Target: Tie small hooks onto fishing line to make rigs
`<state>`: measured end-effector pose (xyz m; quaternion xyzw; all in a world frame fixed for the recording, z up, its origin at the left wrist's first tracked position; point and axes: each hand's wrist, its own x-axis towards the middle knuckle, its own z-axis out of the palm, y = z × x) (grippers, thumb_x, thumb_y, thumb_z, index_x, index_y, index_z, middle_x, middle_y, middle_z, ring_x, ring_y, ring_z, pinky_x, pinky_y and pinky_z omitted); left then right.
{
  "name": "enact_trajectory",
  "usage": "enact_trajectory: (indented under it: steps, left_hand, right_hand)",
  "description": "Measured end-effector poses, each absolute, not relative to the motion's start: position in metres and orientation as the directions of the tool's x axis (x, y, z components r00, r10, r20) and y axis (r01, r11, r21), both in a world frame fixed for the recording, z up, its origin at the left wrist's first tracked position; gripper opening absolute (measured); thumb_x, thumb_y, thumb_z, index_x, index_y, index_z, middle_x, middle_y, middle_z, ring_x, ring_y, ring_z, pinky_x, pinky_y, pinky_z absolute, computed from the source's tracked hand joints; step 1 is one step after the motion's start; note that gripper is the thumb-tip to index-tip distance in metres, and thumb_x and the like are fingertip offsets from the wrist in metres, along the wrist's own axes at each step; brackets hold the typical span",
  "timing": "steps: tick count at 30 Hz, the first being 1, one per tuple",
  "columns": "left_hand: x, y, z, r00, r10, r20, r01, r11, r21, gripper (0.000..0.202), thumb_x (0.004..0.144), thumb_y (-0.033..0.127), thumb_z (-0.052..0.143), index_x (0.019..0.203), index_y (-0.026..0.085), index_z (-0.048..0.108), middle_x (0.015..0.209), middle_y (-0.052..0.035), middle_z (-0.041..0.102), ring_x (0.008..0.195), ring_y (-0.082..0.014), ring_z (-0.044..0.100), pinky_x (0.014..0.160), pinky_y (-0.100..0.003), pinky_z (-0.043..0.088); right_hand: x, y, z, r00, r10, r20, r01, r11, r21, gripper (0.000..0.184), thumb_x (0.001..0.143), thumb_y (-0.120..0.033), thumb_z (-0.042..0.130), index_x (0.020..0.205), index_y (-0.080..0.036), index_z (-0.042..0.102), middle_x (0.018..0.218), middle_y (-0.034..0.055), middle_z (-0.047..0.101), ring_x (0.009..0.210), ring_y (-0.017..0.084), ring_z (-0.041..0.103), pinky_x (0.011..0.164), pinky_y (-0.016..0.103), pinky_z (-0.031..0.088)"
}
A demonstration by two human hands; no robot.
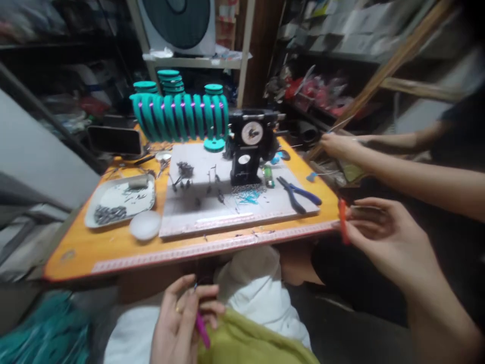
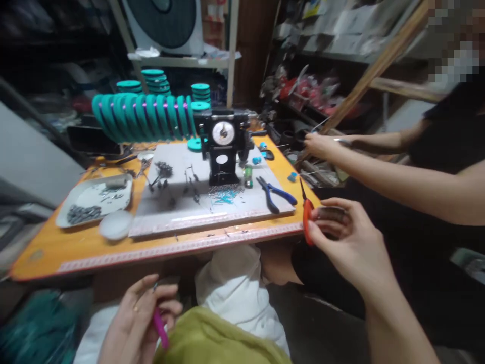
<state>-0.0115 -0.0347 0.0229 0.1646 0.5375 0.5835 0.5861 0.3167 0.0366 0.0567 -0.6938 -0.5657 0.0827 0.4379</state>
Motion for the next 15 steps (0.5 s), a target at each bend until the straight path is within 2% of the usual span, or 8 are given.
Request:
enact_trajectory:
  steps: [1, 3, 5, 7, 9, 11, 13, 15]
  left_hand:
    - [-0.013, -0.034, 0.022, -0.215, 0.854, -0.474, -0.54, 0.301, 0.786, 0.054, 0.066, 0.039, 0.088, 0.104, 0.019, 0.057, 0.089, -0.0075, 0.077, 0.066, -0.02, 0.073, 0.052, -0.024, 0.055]
    - [-0.015, -0.032, 0.02, -0.147, 0.846, -0.512, -0.597, 0.337, 0.728, 0.049, 0.066, 0.036, 0.089, 0.1, 0.016, 0.06, 0.097, -0.0112, 0.077, 0.073, -0.02, 0.074, 0.056, -0.023, 0.055]
    - [-0.018, -0.032, 0.019, -0.11, 0.849, -0.517, -0.632, 0.342, 0.695, 0.041, 0.069, 0.033, 0.088, 0.095, 0.015, 0.062, 0.093, -0.011, 0.077, 0.072, -0.0178, 0.074, 0.055, -0.02, 0.053]
    - [-0.02, -0.033, 0.018, -0.102, 0.859, -0.501, -0.642, 0.328, 0.693, 0.034, 0.071, 0.032, 0.086, 0.09, 0.014, 0.064, 0.083, -0.0085, 0.077, 0.065, -0.0146, 0.071, 0.053, -0.018, 0.051]
    - [-0.022, -0.034, 0.017, -0.127, 0.873, -0.47, -0.634, 0.293, 0.715, 0.031, 0.071, 0.034, 0.086, 0.086, 0.014, 0.068, 0.076, -0.0062, 0.076, 0.058, -0.0108, 0.067, 0.048, -0.015, 0.047]
    - [-0.024, -0.035, 0.014, -0.158, 0.88, -0.447, -0.626, 0.261, 0.735, 0.03, 0.07, 0.037, 0.086, 0.083, 0.014, 0.072, 0.075, -0.0048, 0.075, 0.052, -0.0071, 0.061, 0.044, -0.013, 0.043]
    - [-0.025, -0.036, 0.012, -0.18, 0.881, -0.437, -0.628, 0.239, 0.74, 0.029, 0.069, 0.038, 0.086, 0.081, 0.015, 0.075, 0.073, -0.0041, 0.075, 0.048, -0.0046, 0.057, 0.041, -0.011, 0.04]
    - [-0.026, -0.036, 0.01, -0.186, 0.888, -0.421, -0.63, 0.221, 0.745, 0.026, 0.07, 0.039, 0.085, 0.08, 0.016, 0.077, 0.072, -0.004, 0.075, 0.047, -0.004, 0.056, 0.041, -0.011, 0.039]
  right_hand:
    - [0.3, 0.028, 0.053, 0.282, 0.895, 0.345, 0.577, 0.13, -0.807, 0.053, 0.074, -0.042, 0.074, 0.12, -0.025, 0.054, 0.097, 0.01, 0.074, 0.079, 0.026, 0.075, 0.069, 0.036, 0.063]
    - [0.265, 0.011, 0.043, 0.046, 0.97, 0.238, 0.394, 0.202, -0.897, 0.053, 0.082, -0.03, 0.071, 0.132, -0.03, 0.054, 0.105, 0.009, 0.075, 0.086, 0.024, 0.075, 0.07, 0.032, 0.064]
    - [0.231, -0.004, 0.033, -0.209, 0.961, 0.182, 0.395, 0.253, -0.883, 0.048, 0.087, -0.02, 0.065, 0.133, -0.036, 0.057, 0.112, 0.0059, 0.074, 0.095, 0.021, 0.074, 0.078, 0.028, 0.062]
    - [0.203, -0.014, 0.024, -0.367, 0.916, 0.163, 0.433, 0.323, -0.842, 0.053, 0.084, -0.015, 0.068, 0.131, -0.038, 0.06, 0.118, 0.0044, 0.071, 0.104, 0.021, 0.071, 0.085, 0.027, 0.06]
    - [0.182, -0.021, 0.018, -0.464, 0.87, 0.166, 0.397, 0.371, -0.839, 0.064, 0.075, -0.011, 0.076, 0.132, -0.036, 0.061, 0.116, 0.0045, 0.071, 0.102, 0.02, 0.07, 0.083, 0.023, 0.059]
    - [0.167, -0.024, 0.013, -0.521, 0.828, 0.208, 0.309, 0.41, -0.858, 0.067, 0.072, -0.009, 0.077, 0.132, -0.035, 0.06, 0.105, 0.0036, 0.071, 0.088, 0.017, 0.071, 0.074, 0.02, 0.059]
    - [0.158, -0.027, 0.006, -0.522, 0.807, 0.275, 0.265, 0.46, -0.847, 0.062, 0.079, -0.007, 0.069, 0.134, -0.034, 0.059, 0.092, 0.0021, 0.068, 0.073, 0.013, 0.069, 0.066, 0.018, 0.058]
    - [0.153, -0.029, -0.002, -0.484, 0.817, 0.314, 0.311, 0.496, -0.811, 0.057, 0.085, -0.007, 0.062, 0.137, -0.031, 0.057, 0.083, 0.0015, 0.063, 0.063, 0.011, 0.063, 0.058, 0.018, 0.055]
